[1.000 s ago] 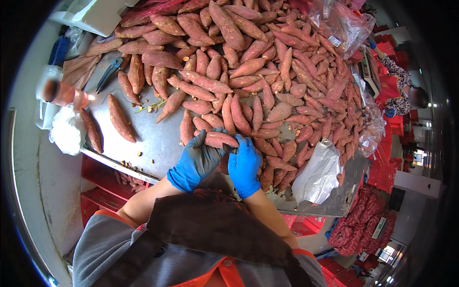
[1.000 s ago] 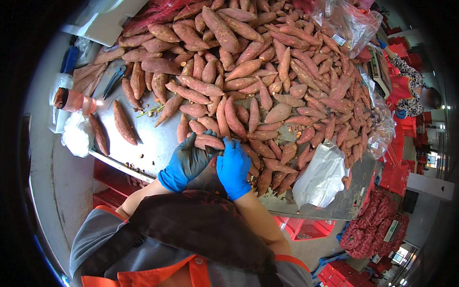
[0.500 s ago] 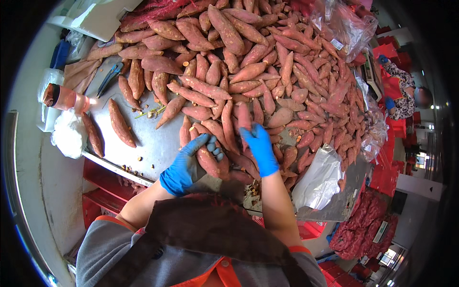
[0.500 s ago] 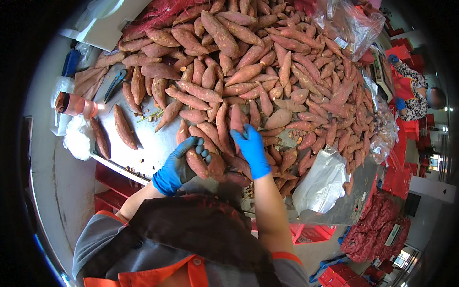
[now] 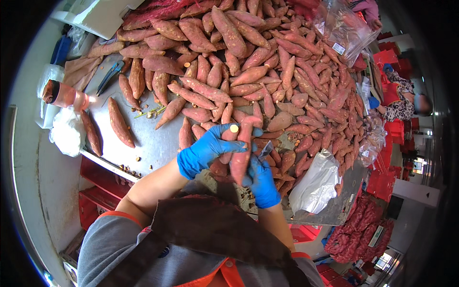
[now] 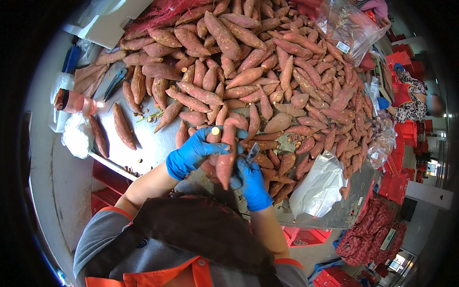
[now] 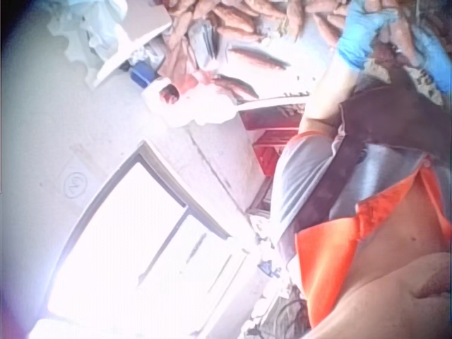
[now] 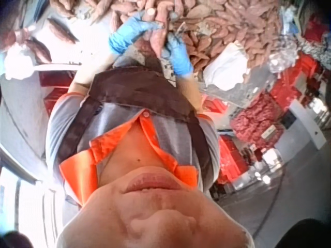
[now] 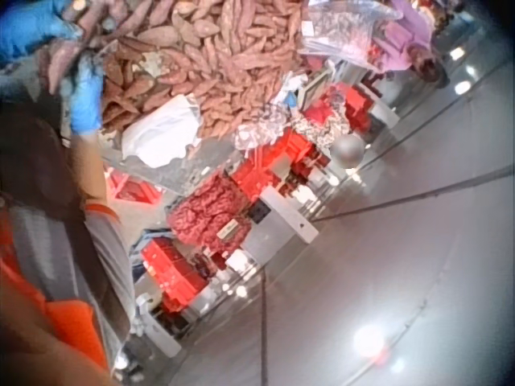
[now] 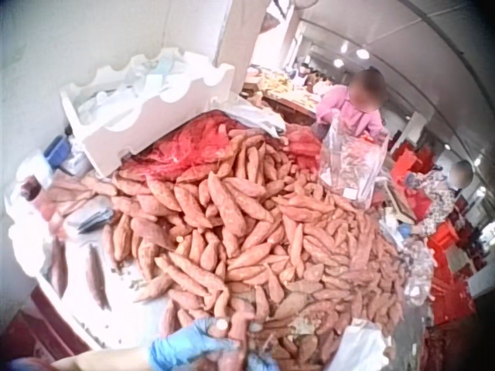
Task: The person picks sweet potatoes from a large pile on a table, breaks off small sprouts or ends by hand, and places the cleaned potatoes into a plastic bag. The person repeats this process continuously, handling the potatoes one at a time.
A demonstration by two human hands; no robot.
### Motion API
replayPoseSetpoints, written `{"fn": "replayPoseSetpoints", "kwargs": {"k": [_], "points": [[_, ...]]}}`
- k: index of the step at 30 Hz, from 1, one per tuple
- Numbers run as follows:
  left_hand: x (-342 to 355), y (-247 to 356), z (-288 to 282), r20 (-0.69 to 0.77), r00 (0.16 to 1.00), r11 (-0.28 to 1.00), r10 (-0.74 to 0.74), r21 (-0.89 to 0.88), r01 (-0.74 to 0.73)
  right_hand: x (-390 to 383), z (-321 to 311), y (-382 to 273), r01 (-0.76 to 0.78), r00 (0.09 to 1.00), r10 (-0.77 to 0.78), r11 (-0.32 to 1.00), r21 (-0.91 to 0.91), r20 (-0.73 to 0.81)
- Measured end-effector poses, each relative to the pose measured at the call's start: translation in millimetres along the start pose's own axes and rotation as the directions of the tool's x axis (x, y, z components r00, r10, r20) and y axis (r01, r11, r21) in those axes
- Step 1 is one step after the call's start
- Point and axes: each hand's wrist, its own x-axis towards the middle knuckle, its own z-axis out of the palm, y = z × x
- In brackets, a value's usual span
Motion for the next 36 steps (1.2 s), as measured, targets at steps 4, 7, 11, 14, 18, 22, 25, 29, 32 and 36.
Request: {"fn": "replayPoseSetpoints", "kwargs": {"k": [4,7,11,14,18,22,25,29,32,36], "points": [[-15.2,12.8,0.5,-0.043,0.997,0.984,-0.059,0.163,0.065,-3.6,9.9,-38.0,0.504,0.775,-0.588,0.354,-0.788,0.231],[-21.8,12.6,7.5,-0.006,0.996,0.984,-0.094,0.154,0.093,-3.0,44.4,-50.2,0.408,0.675,-0.573,-0.236,-0.882,0.465],[-27.2,11.0,9.5,0.068,0.995,0.997,-0.073,-0.009,0.074,34.9,12.6,-43.1,0.358,0.806,-0.554,0.177,-0.917,0.207],[-25.5,-11.9,-11.7,-0.084,0.996,0.956,-0.023,-0.294,-0.003,47.7,-20.8,-44.7,0.29,0.835,-0.55,0.485,-0.825,-0.03],[-11.4,-3.3,-24.7,-0.092,0.996,0.645,-0.018,-0.762,-0.058,10.2,20.6,-16.6,0.553,0.692,-0.665,0.236,-0.799,0.282],[-15.4,-8.4,-11.1,-0.17,0.985,0.538,0.036,-0.827,-0.163,3.7,54.3,-3.7,0.385,0.702,-0.628,-0.06,-0.921,0.335],[-18.0,-16.7,-4.1,-0.337,0.941,0.722,0.008,-0.649,-0.238,15.4,59.1,2.3,0.409,0.621,-0.715,-0.053,-0.911,0.321],[-27.8,-24.3,-18.5,-0.237,0.971,0.655,-0.017,-0.737,-0.168,47.0,11.2,-0.8,0.305,0.904,-0.426,0.715,-0.629,-0.046],[-37.5,-10.1,-26.2,-0.072,0.996,0.684,0.053,-0.724,-0.089,86.0,-51.0,-11.1,0.324,0.737,-0.652,0.571,-0.755,-0.177],[-34.0,-14.0,-22.3,-0.15,0.988,0.728,0.045,-0.672,-0.135,103.5,-13.8,-48.4,-0.186,0.808,-0.572,-0.02,-0.982,-0.141]]}}
